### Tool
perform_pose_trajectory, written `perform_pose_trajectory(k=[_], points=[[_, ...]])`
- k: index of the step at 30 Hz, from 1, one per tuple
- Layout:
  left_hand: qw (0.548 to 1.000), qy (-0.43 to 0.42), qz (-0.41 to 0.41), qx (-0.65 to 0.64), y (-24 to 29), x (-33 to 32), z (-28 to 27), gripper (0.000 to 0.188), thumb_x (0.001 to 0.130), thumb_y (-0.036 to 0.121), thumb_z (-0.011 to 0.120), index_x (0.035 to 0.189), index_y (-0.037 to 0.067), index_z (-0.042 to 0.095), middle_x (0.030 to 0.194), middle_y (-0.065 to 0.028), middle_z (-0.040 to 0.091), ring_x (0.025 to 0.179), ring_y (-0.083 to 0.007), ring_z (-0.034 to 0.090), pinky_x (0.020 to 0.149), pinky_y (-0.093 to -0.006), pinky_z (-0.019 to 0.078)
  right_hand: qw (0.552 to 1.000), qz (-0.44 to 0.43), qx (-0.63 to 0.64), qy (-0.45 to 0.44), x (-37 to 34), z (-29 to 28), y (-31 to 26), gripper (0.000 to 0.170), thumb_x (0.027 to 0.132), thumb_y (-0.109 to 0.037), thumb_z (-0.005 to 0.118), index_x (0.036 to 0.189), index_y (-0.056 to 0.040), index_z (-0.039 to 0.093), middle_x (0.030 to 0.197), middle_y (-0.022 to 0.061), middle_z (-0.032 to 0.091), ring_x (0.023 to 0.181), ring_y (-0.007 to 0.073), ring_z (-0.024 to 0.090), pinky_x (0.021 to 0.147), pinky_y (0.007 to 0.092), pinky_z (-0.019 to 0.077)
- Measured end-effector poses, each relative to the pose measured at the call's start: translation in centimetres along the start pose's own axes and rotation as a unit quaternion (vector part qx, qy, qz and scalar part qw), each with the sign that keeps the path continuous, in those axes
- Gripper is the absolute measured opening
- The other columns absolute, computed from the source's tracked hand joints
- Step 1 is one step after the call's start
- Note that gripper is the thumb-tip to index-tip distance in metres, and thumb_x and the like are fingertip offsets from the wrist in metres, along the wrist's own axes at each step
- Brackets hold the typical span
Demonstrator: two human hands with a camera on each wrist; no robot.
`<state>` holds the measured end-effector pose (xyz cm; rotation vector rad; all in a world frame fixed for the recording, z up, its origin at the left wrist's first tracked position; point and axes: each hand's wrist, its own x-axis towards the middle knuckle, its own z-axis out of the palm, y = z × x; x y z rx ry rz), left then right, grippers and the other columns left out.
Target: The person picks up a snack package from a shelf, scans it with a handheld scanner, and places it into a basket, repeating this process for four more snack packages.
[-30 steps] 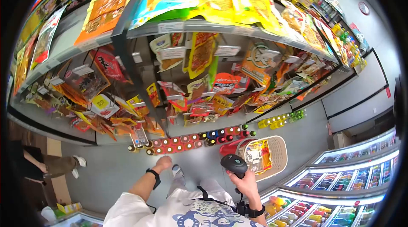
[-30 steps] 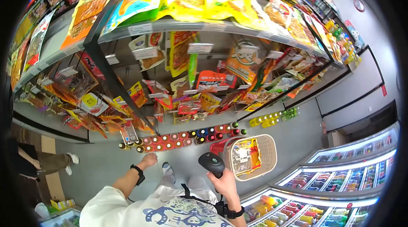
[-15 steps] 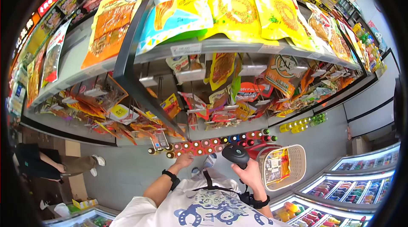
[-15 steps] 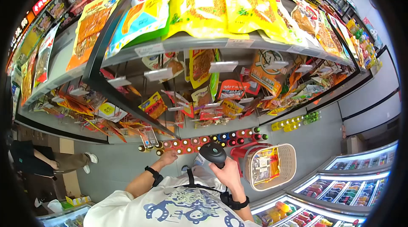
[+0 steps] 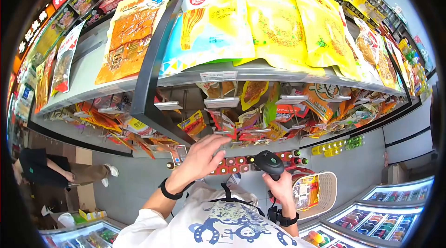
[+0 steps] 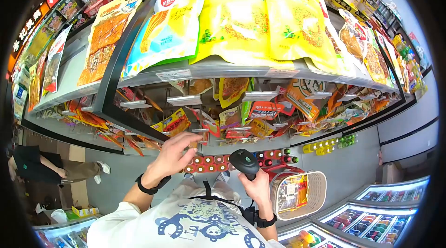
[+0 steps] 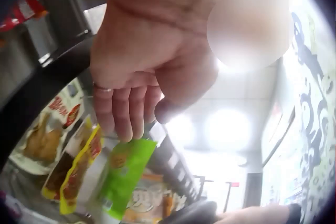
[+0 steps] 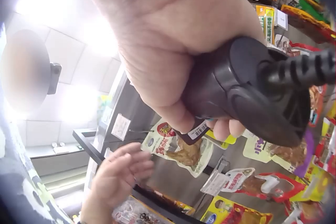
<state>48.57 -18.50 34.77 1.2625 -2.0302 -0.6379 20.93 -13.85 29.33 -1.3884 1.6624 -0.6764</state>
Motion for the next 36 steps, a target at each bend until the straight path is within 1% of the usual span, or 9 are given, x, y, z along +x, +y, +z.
perform_pose_trajectory(k=[2,5,10,12,18,22,27,31,36], points=[[0.997,0.042,0.057,-0.033,1.9,0.5,-2.4,0.033,0.076,0.005,0.060,0.108,0.002,0.059,0.104,-0.0159,0.062,0.091,-0.0323,0.062,0.075,-0.0378,0.0508,1.000,0.025,0.010,0.011,-0.4,0.8,-0.6,0.030,0.071,-0.021,0.070,0.093,-0.0008,0.065,0.073,0.0105,0.065,0.065,0.0170,0.061,0.065,0.0313,0.0480],[0.958,0.108,0.264,0.026,3.6,1.3,-6.2,0.032,0.073,0.006,0.065,0.104,0.005,0.061,0.096,-0.0092,0.065,0.080,-0.0250,0.064,0.068,-0.0331,0.0520,0.998,0.009,0.043,0.052,-1.1,2.6,-1.7,0.026,0.071,-0.017,0.070,0.091,-0.0006,0.065,0.068,0.0060,0.062,0.063,0.0097,0.055,0.062,0.0278,0.0457],[0.882,0.227,0.413,0.017,3.3,1.5,-11.4,0.027,0.067,0.004,0.069,0.093,0.004,0.064,0.090,-0.0098,0.066,0.070,-0.0219,0.063,0.056,-0.0271,0.0502,0.991,0.021,0.081,0.106,-2.3,6.4,-3.7,0.022,0.071,-0.014,0.068,0.089,-0.0009,0.065,0.065,0.0038,0.059,0.060,0.0083,0.052,0.058,0.0272,0.0441],[0.871,0.269,0.412,-0.007,2.3,1.2,-12.5,0.030,0.066,-0.001,0.066,0.095,0.004,0.064,0.090,-0.0095,0.066,0.069,-0.0213,0.063,0.056,-0.0273,0.0500,0.987,0.034,0.094,0.122,-3.2,7.7,-4.8,0.020,0.071,-0.014,0.068,0.086,-0.0011,0.065,0.063,0.0030,0.059,0.059,0.0086,0.052,0.057,0.0271,0.0439],[0.913,0.237,0.325,-0.067,0.3,-0.4,-13.6,0.035,0.067,-0.007,0.059,0.099,0.008,0.055,0.093,-0.0096,0.061,0.072,-0.0244,0.060,0.061,-0.0329,0.0487,0.983,0.039,0.101,0.146,-5.2,10.1,-5.1,0.018,0.071,-0.014,0.068,0.084,-0.0016,0.065,0.062,0.0030,0.059,0.057,0.0098,0.053,0.056,0.0276,0.0440],[0.878,0.288,0.342,0.173,4.4,0.8,-16.2,0.030,0.066,0.006,0.066,0.095,0.011,0.063,0.106,-0.0137,0.058,0.101,-0.0303,0.053,0.082,-0.0413,0.0456,0.981,0.034,0.106,0.158,-5.2,10.4,-5.5,0.019,0.071,-0.014,0.068,0.086,-0.0016,0.065,0.063,0.0035,0.060,0.058,0.0096,0.054,0.057,0.0275,0.0445],[0.917,0.189,0.195,0.291,9.5,4.3,-15.8,0.040,0.064,0.023,0.075,0.099,0.007,0.065,0.116,-0.0129,0.056,0.113,-0.0319,0.049,0.103,-0.0473,0.0300,0.986,-0.006,0.101,0.131,-4.4,9.1,-6.4,0.023,0.072,-0.011,0.068,0.093,-0.0028,0.066,0.068,0.0052,0.062,0.060,0.0096,0.054,0.060,0.0266,0.0452],[0.932,0.165,0.096,0.309,11.6,5.1,-15.2,0.047,0.065,0.027,0.075,0.102,0.002,0.062,0.115,-0.0143,0.057,0.112,-0.0296,0.050,0.102,-0.0477,0.0312,0.987,-0.042,0.060,0.140,-4.0,7.0,-6.8,0.026,0.072,-0.010,0.067,0.097,-0.0039,0.067,0.071,0.0054,0.063,0.061,0.0099,0.054,0.061,0.0265,0.0457],[0.905,0.163,0.111,0.376,12.4,6.6,-12.6,0.044,0.065,0.029,0.075,0.099,0.003,0.062,0.115,-0.0144,0.057,0.111,-0.0297,0.051,0.099,-0.0471,0.0346,0.991,-0.005,0.055,0.122,-3.6,5.0,-4.9,0.029,0.072,-0.012,0.068,0.100,-0.0046,0.067,0.074,0.0058,0.064,0.063,0.0100,0.056,0.063,0.0268,0.0466]])
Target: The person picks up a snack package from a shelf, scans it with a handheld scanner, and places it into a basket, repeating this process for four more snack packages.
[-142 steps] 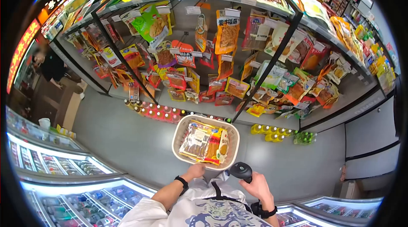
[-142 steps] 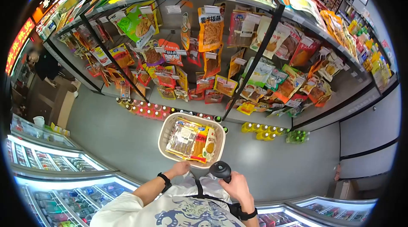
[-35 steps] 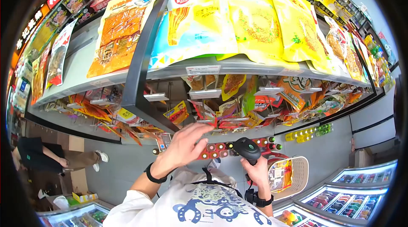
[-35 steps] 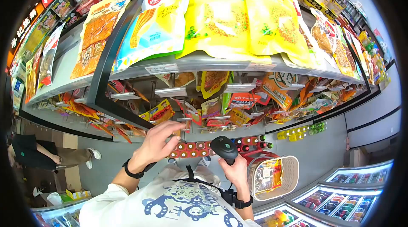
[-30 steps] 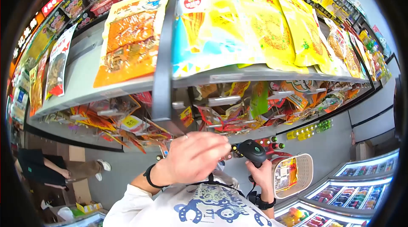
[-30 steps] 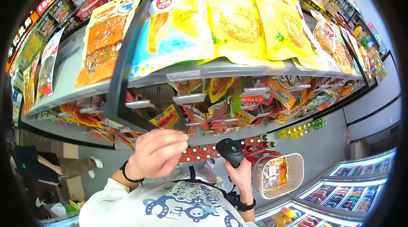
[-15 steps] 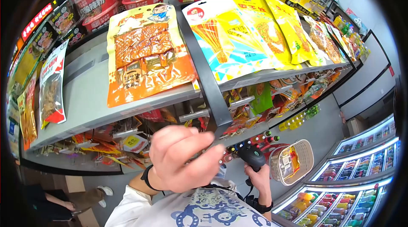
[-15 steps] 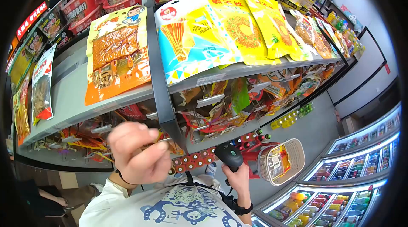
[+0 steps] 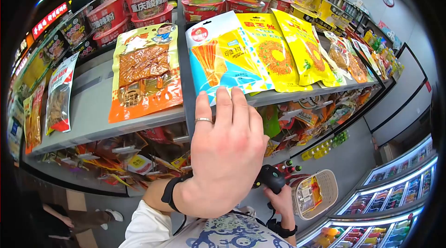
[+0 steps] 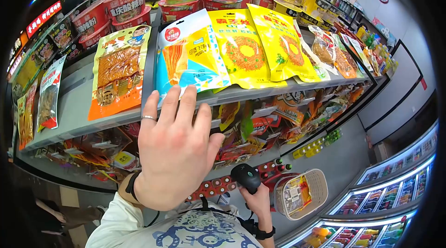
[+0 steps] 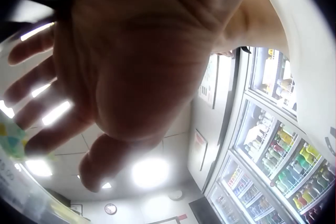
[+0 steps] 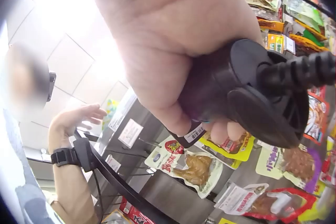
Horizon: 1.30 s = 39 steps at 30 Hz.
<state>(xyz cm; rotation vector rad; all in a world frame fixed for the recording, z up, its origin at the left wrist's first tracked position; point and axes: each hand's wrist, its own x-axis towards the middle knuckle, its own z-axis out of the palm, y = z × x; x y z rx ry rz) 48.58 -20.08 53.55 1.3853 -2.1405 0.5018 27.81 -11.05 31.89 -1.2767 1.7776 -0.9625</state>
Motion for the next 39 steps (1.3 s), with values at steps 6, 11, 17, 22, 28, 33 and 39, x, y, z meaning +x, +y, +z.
perform_pose_trajectory(k=[6,11,17,22,28,33,39], points=[[0.999,-0.005,-0.023,0.027,1.6,0.4,0.6,0.054,0.065,0.027,0.075,0.109,0.001,0.059,0.120,-0.0151,0.054,0.115,-0.0292,0.049,0.100,-0.0440,0.0341,0.999,0.038,-0.005,-0.019,1.1,-1.7,-0.1,0.028,0.073,-0.012,0.067,0.100,-0.0041,0.066,0.075,0.0075,0.065,0.066,0.0095,0.057,0.065,0.0270,0.0472],[1.000,-0.004,-0.029,0.012,1.9,0.9,1.7,0.057,0.068,0.023,0.074,0.113,-0.006,0.053,0.119,-0.0157,0.053,0.108,-0.0307,0.051,0.096,-0.0390,0.0374,1.000,-0.010,-0.003,-0.016,1.4,-2.1,0.0,0.026,0.074,-0.013,0.068,0.097,-0.0034,0.066,0.076,0.0077,0.066,0.069,0.0098,0.057,0.067,0.0267,0.0468],[0.997,0.070,-0.024,0.021,1.7,1.0,2.7,0.049,0.068,0.016,0.075,0.110,-0.003,0.058,0.118,-0.0141,0.056,0.105,-0.0317,0.054,0.090,-0.0389,0.0425,0.999,-0.010,0.002,-0.038,1.8,-2.4,1.1,0.027,0.074,-0.016,0.070,0.097,-0.0034,0.066,0.079,0.0105,0.067,0.068,0.0158,0.061,0.066,0.0291,0.0476],[0.992,0.122,0.003,-0.019,2.3,0.5,3.8,0.043,0.066,0.009,0.073,0.106,-0.001,0.060,0.112,-0.0145,0.058,0.097,-0.0313,0.055,0.085,-0.0375,0.0441,0.999,-0.002,0.014,-0.042,2.2,-2.6,1.8,0.025,0.073,-0.015,0.070,0.095,-0.0029,0.065,0.077,0.0098,0.066,0.066,0.0160,0.061,0.065,0.0291,0.0473],[0.944,-0.130,-0.005,-0.302,5.1,-3.0,11.3,0.036,0.070,0.019,0.072,0.097,-0.001,0.060,0.095,-0.0158,0.061,0.087,-0.0323,0.060,0.073,-0.0375,0.0479,1.000,0.005,0.015,-0.015,2.2,-4.1,2.6,0.026,0.072,-0.014,0.070,0.095,-0.0027,0.065,0.076,0.0090,0.066,0.066,0.0148,0.060,0.065,0.0284,0.0470],[0.942,-0.214,-0.103,-0.236,6.3,-4.3,21.3,0.050,0.075,0.035,0.067,0.108,-0.001,0.057,0.101,-0.0193,0.060,0.099,-0.0353,0.058,0.080,-0.0429,0.0472,0.999,-0.008,0.017,0.034,1.8,-5.7,4.6,0.025,0.073,-0.014,0.068,0.094,-0.0015,0.065,0.066,0.0029,0.060,0.060,0.0097,0.052,0.059,0.0272,0.0434],[0.851,-0.186,-0.226,-0.437,7.0,-4.1,29.7,0.046,0.083,0.031,0.060,0.115,-0.001,0.054,0.114,-0.0233,0.058,0.109,-0.0376,0.054,0.086,-0.0426,0.0447,0.997,0.009,0.018,0.070,1.4,-7.2,6.3,0.022,0.073,-0.015,0.067,0.090,-0.0007,0.064,0.063,0.0020,0.057,0.058,0.0090,0.048,0.055,0.0275,0.0412]])
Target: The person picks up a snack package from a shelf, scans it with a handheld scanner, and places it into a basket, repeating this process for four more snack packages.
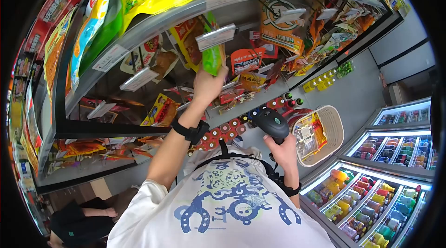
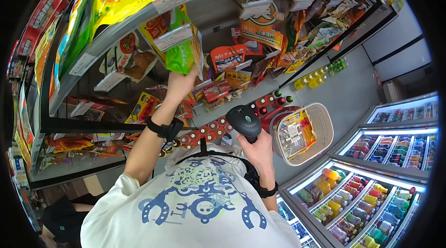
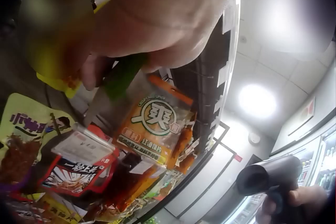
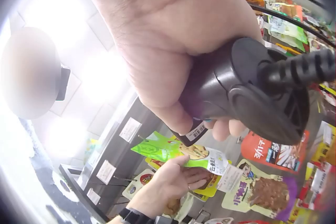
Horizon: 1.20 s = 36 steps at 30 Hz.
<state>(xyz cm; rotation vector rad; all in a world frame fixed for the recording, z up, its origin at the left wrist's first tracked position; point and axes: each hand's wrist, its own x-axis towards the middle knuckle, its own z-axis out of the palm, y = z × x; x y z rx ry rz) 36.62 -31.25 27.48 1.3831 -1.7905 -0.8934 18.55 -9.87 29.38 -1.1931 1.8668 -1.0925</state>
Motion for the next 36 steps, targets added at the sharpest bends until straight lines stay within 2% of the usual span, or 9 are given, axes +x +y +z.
perform_pose_trajectory(k=[1,4,6,13,16,21,25,31,36], points=[[0.993,0.033,-0.011,-0.111,-0.2,0.2,0.4,0.040,0.085,0.026,0.058,0.115,-0.001,0.055,0.115,-0.0237,0.057,0.108,-0.0376,0.054,0.086,-0.0417,0.0440,1.000,0.002,0.001,0.002,0.0,-0.3,0.3,0.022,0.073,-0.015,0.067,0.090,-0.0007,0.064,0.063,0.0020,0.057,0.058,0.0090,0.048,0.055,0.0275,0.0412],[0.991,0.059,0.038,-0.111,0.0,-0.6,0.5,0.031,0.089,0.016,0.052,0.113,-0.003,0.055,0.107,-0.0193,0.062,0.099,-0.0344,0.058,0.086,-0.0388,0.0433,1.000,0.008,0.008,0.010,0.1,-0.9,0.8,0.021,0.073,-0.015,0.067,0.089,-0.0009,0.064,0.062,0.0018,0.057,0.057,0.0091,0.048,0.055,0.0274,0.0412],[0.990,0.048,0.080,-0.102,0.4,-1.6,0.3,0.028,0.089,0.013,0.051,0.112,-0.003,0.055,0.099,-0.0144,0.064,0.089,-0.0276,0.060,0.082,-0.0351,0.0443,0.999,0.048,-0.003,-0.003,0.2,-1.4,1.0,0.026,0.071,-0.017,0.070,0.091,-0.0012,0.065,0.074,0.0092,0.063,0.065,0.0159,0.057,0.065,0.0298,0.0460],[0.990,-0.020,0.086,-0.112,1.6,-3.5,-1.1,0.025,0.089,0.013,0.051,0.107,-0.003,0.058,0.091,-0.0102,0.063,0.079,-0.0167,0.054,0.073,-0.0301,0.0443,0.999,0.049,0.007,-0.003,1.0,-1.8,1.5,0.027,0.071,-0.018,0.070,0.091,-0.0003,0.065,0.074,0.0098,0.064,0.066,0.0164,0.058,0.065,0.0301,0.0465],[0.984,-0.022,0.110,-0.138,2.9,-4.0,-0.8,0.023,0.091,0.016,0.050,0.099,-0.004,0.059,0.072,-0.0113,0.058,0.066,-0.0152,0.050,0.065,-0.0316,0.0436,0.999,0.038,0.016,0.000,1.4,-1.8,1.5,0.027,0.070,-0.018,0.070,0.091,-0.0002,0.065,0.073,0.0095,0.064,0.065,0.0160,0.057,0.064,0.0298,0.0461],[0.986,-0.077,0.091,-0.114,2.7,-4.4,-0.9,0.025,0.093,0.016,0.048,0.103,-0.004,0.059,0.082,-0.0110,0.064,0.073,-0.0110,0.054,0.069,-0.0281,0.0453,0.997,0.054,0.057,0.015,1.7,-2.1,1.7,0.023,0.073,-0.017,0.069,0.089,-0.0012,0.066,0.069,0.0045,0.061,0.063,0.0104,0.054,0.061,0.0273,0.0440],[0.977,-0.071,0.024,-0.200,2.7,-5.0,-0.7,0.024,0.094,0.013,0.048,0.105,-0.004,0.060,0.089,-0.0072,0.067,0.081,-0.0080,0.056,0.072,-0.0255,0.0460,0.992,0.027,0.121,0.037,1.7,-2.8,3.6,0.016,0.081,-0.008,0.065,0.094,0.0007,0.063,0.074,0.0031,0.063,0.062,0.0091,0.058,0.058,0.0240,0.0475],[0.945,-0.106,-0.093,-0.297,3.2,-5.1,-1.0,0.024,0.096,0.012,0.046,0.107,-0.004,0.061,0.098,-0.0053,0.066,0.085,-0.0068,0.058,0.075,-0.0235,0.0469,0.958,0.034,0.272,0.079,0.9,-4.0,2.5,0.029,0.083,-0.002,0.061,0.111,0.0010,0.057,0.092,0.0065,0.064,0.067,0.0119,0.060,0.061,0.0262,0.0503],[0.836,-0.142,-0.228,-0.478,3.1,-5.3,-0.5,0.026,0.096,0.013,0.043,0.114,-0.003,0.055,0.110,-0.0107,0.063,0.094,-0.0152,0.063,0.081,-0.0278,0.0498,0.937,-0.030,0.344,0.056,0.1,-4.6,2.2,0.028,0.083,-0.003,0.059,0.110,0.0027,0.056,0.094,0.0106,0.062,0.070,0.0143,0.060,0.063,0.0283,0.0509]])
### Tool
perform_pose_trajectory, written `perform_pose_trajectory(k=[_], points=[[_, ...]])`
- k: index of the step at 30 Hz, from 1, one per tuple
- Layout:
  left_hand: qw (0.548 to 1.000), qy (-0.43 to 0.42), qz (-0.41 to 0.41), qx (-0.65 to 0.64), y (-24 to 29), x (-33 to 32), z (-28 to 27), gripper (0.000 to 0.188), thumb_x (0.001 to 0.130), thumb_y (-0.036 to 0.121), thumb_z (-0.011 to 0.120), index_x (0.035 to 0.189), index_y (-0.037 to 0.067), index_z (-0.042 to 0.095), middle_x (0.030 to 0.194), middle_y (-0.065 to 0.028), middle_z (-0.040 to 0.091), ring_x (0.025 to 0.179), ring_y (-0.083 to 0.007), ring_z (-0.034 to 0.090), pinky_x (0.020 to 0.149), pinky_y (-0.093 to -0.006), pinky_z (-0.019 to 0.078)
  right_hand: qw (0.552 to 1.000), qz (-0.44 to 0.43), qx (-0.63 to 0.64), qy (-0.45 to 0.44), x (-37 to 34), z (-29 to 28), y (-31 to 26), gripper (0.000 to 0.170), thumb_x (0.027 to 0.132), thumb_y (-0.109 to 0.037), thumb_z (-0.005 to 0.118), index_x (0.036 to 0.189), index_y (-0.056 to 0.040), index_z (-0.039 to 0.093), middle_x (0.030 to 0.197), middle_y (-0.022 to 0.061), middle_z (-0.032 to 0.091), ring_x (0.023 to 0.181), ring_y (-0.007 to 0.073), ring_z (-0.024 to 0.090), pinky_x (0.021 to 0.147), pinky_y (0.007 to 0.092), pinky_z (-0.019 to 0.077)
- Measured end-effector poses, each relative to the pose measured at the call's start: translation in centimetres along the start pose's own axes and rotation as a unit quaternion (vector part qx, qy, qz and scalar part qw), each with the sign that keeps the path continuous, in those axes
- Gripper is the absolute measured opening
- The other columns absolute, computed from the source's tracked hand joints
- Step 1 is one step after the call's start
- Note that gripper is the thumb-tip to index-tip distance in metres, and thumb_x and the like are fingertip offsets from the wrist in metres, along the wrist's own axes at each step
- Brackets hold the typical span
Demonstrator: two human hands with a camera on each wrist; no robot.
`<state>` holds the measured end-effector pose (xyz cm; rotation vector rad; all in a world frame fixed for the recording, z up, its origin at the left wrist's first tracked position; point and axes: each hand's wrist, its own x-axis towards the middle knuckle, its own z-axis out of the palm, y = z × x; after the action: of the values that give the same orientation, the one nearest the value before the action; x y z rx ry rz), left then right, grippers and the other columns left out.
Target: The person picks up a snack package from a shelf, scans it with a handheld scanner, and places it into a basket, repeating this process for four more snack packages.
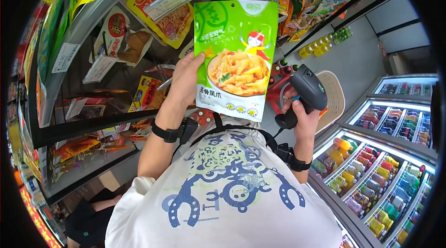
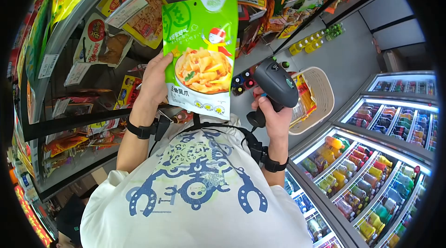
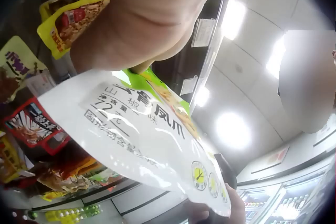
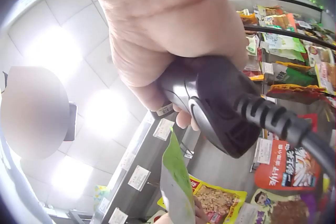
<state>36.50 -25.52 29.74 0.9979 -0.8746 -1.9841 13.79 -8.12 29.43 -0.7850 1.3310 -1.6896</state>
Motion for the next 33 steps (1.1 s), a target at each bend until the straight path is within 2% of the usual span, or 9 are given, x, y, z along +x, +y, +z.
perform_pose_trajectory(k=[8,11,13,17,18,23,25,31,33], points=[[0.977,-0.027,-0.126,-0.168,-0.8,0.3,1.2,0.029,0.095,0.019,0.045,0.113,-0.001,0.054,0.108,-0.0121,0.063,0.092,-0.0210,0.063,0.081,-0.0320,0.0505,0.997,-0.045,0.059,-0.039,-0.2,0.1,0.1,0.030,0.083,-0.017,0.063,0.105,0.0025,0.055,0.099,0.0136,0.059,0.072,0.0175,0.060,0.063,0.0302,0.0513],[0.978,-0.051,-0.127,-0.159,-0.9,-0.3,1.6,0.032,0.090,0.022,0.051,0.113,-0.001,0.050,0.087,-0.0071,0.058,0.077,-0.0176,0.057,0.068,-0.0301,0.0475,0.994,-0.052,0.080,-0.057,-0.1,0.2,0.1,0.032,0.083,-0.020,0.064,0.104,0.0022,0.053,0.101,0.0148,0.058,0.073,0.0186,0.060,0.063,0.0307,0.0522],[0.931,-0.193,-0.082,-0.298,-2.4,-0.3,1.3,0.041,0.088,0.031,0.053,0.112,-0.003,0.047,0.071,-0.0032,0.043,0.063,-0.0141,0.040,0.060,-0.0260,0.0357,0.992,-0.053,0.099,-0.065,0.1,0.2,0.1,0.033,0.083,-0.020,0.065,0.105,0.0024,0.053,0.101,0.0153,0.058,0.074,0.0187,0.060,0.064,0.0308,0.0523],[0.922,-0.208,-0.101,-0.311,-2.6,-0.7,2.9,0.047,0.090,0.039,0.049,0.112,-0.003,0.045,0.071,-0.0037,0.043,0.063,-0.0136,0.040,0.059,-0.0250,0.0335,0.992,-0.047,0.066,-0.094,0.3,0.4,0.0,0.033,0.083,-0.020,0.065,0.105,0.0026,0.055,0.101,0.0156,0.058,0.073,0.0186,0.060,0.064,0.0308,0.0521],[0.877,-0.303,-0.123,-0.352,-3.8,0.5,1.7,0.053,0.087,0.040,0.054,0.116,-0.003,0.045,0.080,-0.0068,0.047,0.071,-0.0183,0.046,0.068,-0.0286,0.0380,0.993,-0.042,0.050,-0.096,0.3,0.4,-0.1,0.034,0.083,-0.020,0.065,0.106,0.0027,0.055,0.100,0.0154,0.058,0.072,0.0184,0.060,0.063,0.0307,0.0518],[0.902,-0.269,-0.094,-0.324,-3.4,-0.2,3.5,0.052,0.090,0.045,0.047,0.111,-0.002,0.045,0.071,-0.0031,0.044,0.064,-0.0134,0.041,0.061,-0.0252,0.0343,0.991,-0.045,0.015,-0.127,0.7,1.6,0.0,0.034,0.083,-0.017,0.065,0.109,0.0043,0.057,0.097,0.0142,0.062,0.069,0.0181,0.060,0.061,0.0304,0.0497],[0.902,-0.284,-0.078,-0.315,-3.4,0.0,3.5,0.053,0.090,0.046,0.047,0.112,-0.002,0.045,0.071,-0.0029,0.044,0.064,-0.0135,0.041,0.060,-0.0252,0.0344,0.991,-0.023,-0.007,-0.133,0.7,2.1,0.1,0.028,0.080,0.001,0.064,0.107,0.0030,0.058,0.097,0.0100,0.063,0.073,0.0122,0.060,0.064,0.0272,0.0493],[0.905,-0.268,-0.075,-0.322,-2.5,-0.7,3.9,0.055,0.089,0.050,0.047,0.108,-0.001,0.045,0.078,-0.0044,0.047,0.071,-0.0153,0.044,0.063,-0.0259,0.0372,0.990,0.001,-0.072,-0.122,0.9,2.3,1.1,0.031,0.074,-0.001,0.071,0.103,0.0009,0.061,0.095,0.0052,0.066,0.086,0.0115,0.060,0.079,0.0272,0.0470],[0.899,-0.302,-0.061,-0.311,-2.7,-0.2,3.9,0.052,0.089,0.051,0.047,0.102,0.001,0.045,0.081,-0.0045,0.046,0.075,-0.0160,0.044,0.067,-0.0265,0.0372,0.979,-0.054,-0.111,-0.159,1.1,2.4,1.1,0.021,0.080,0.001,0.062,0.100,0.0035,0.060,0.089,0.0098,0.063,0.069,0.0134,0.058,0.063,0.0282,0.0494]])
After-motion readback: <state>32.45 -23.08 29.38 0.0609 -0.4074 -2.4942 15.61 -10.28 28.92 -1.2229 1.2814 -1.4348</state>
